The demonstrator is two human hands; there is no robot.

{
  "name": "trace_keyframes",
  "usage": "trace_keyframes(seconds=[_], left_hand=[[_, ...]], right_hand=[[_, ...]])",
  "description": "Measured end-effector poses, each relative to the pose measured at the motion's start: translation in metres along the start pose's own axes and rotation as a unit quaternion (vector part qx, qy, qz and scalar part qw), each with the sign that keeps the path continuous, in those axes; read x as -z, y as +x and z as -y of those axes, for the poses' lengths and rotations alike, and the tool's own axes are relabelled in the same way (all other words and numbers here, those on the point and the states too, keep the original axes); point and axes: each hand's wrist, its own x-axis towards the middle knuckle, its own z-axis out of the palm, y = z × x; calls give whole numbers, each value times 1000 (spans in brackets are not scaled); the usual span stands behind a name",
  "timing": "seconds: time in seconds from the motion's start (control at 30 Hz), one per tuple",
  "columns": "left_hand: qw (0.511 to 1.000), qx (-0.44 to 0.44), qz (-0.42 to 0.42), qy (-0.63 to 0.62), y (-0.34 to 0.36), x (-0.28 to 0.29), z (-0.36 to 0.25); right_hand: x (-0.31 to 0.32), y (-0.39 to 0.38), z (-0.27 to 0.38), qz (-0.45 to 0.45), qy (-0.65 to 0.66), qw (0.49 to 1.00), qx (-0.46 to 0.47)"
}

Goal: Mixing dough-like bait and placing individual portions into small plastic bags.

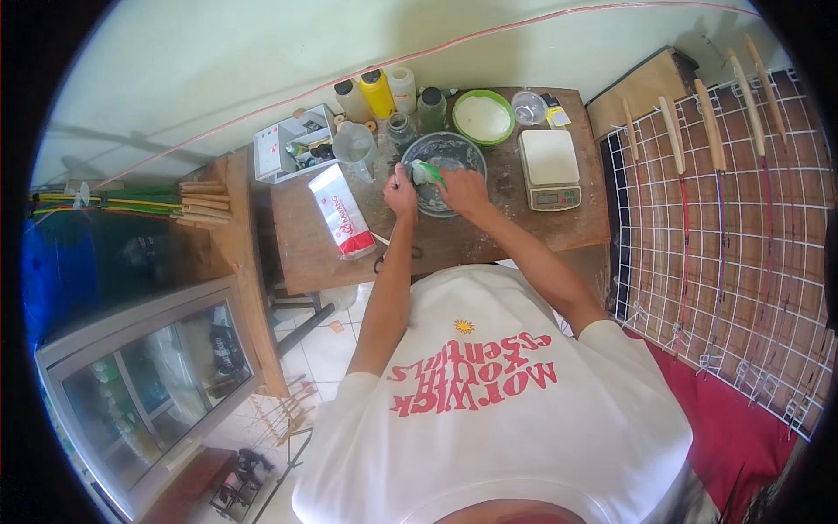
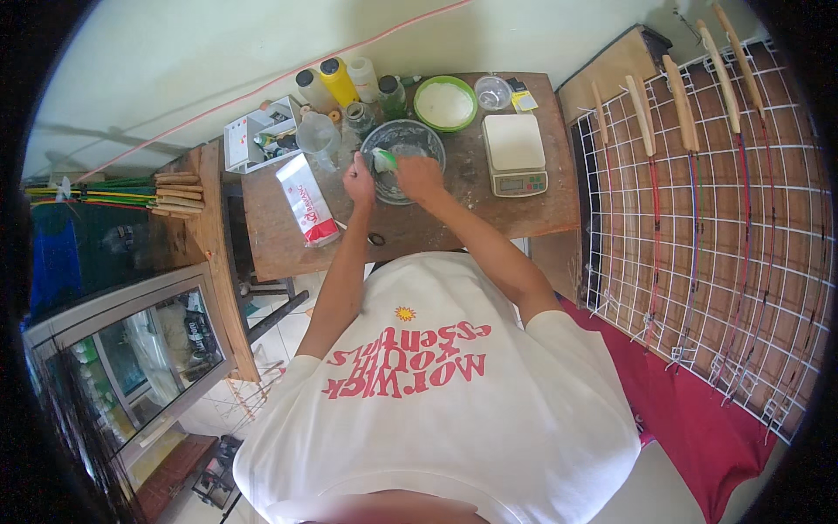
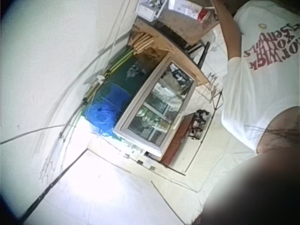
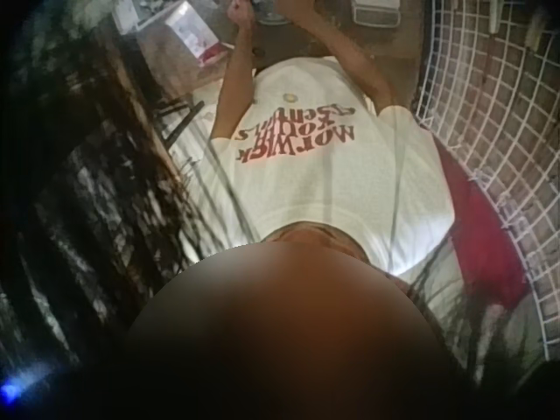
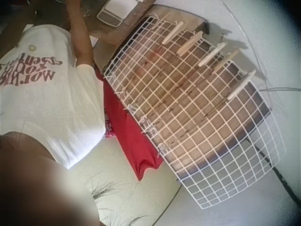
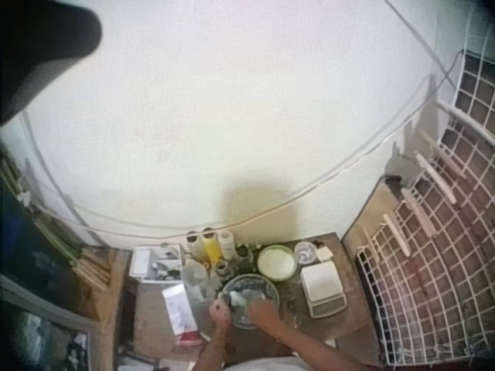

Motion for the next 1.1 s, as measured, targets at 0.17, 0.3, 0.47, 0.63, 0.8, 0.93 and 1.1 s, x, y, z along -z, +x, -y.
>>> trace_keyframes(seconds=[0.17, 0.3, 0.47, 0.63, 0.8, 0.93, 1.1], left_hand=[[1000, -10, -12, -9, -6, -4, -3], [999, -2, -27, 32, -5, -2, 3], [1000, 13, -7, 8, -8, -3, -8], [1000, 25, 6, 7, -9, -3, -9], [999, 7, 15, 42, -6, -2, -11], [999, -3, 9, 48, -3, -1, -1], [998, -11, -4, 55, -10, -3, -21]], right_hand=[[0, 9, -14, 1, -54, 996, 71], [9, 8, -12, 1, -79, 992, 101], [-13, 1, -4, 17, -65, 995, 68], [-28, -11, 19, 11, -105, 992, 63], [-27, -11, 17, 13, -105, 987, 118], [-25, 2, 15, 44, -92, 992, 78], [-16, 24, 3, -6, 34, 994, -102]])
